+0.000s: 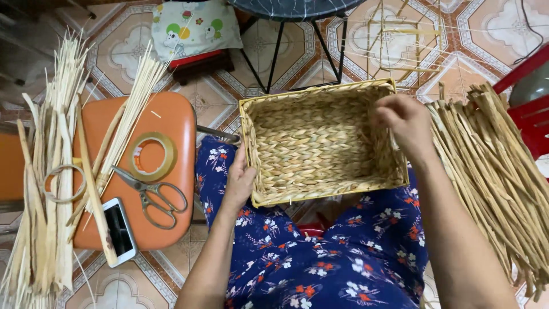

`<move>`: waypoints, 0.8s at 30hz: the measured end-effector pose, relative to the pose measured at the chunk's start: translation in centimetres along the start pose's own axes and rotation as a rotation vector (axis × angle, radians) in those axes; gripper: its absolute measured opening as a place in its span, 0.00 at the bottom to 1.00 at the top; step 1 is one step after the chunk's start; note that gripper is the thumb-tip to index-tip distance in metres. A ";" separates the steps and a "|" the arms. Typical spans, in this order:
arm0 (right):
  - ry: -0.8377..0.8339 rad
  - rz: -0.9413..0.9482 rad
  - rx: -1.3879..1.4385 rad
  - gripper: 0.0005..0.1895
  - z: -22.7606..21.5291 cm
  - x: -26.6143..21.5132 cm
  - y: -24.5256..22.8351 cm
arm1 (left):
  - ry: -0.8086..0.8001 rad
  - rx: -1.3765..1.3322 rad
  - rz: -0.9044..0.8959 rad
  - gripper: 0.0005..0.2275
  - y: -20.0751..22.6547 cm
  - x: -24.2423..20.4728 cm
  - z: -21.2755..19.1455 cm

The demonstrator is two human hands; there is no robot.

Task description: Trim and finish a hand-woven basket using scissors.

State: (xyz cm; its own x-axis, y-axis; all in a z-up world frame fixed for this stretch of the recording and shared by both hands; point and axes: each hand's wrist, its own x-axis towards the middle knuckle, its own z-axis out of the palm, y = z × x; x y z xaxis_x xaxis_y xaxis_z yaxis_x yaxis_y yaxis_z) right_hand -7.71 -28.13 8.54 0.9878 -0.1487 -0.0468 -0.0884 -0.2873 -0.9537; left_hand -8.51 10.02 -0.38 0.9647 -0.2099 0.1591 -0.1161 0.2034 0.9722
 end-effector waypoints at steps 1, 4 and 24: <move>0.154 -0.117 -0.035 0.05 -0.8 -1.2 -0.5 | -0.010 -0.009 -0.016 0.35 0.2 0.4 -0.1; 0.393 -0.300 -0.268 0.11 -2.3 -4.1 1.2 | -0.021 -0.018 -0.056 0.36 0.8 1.6 -0.2; 0.145 0.218 -0.034 0.25 -0.5 -10.6 6.1 | 0.787 0.967 0.287 0.19 11.9 -8.8 -12.2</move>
State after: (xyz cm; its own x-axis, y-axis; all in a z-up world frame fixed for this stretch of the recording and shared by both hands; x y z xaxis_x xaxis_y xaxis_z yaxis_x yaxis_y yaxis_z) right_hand -18.78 -28.76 3.32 0.9165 -0.3437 -0.2046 -0.3038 -0.2652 -0.9151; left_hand -15.48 25.95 7.69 0.7177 0.4129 0.5608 -0.1464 -0.6978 0.7011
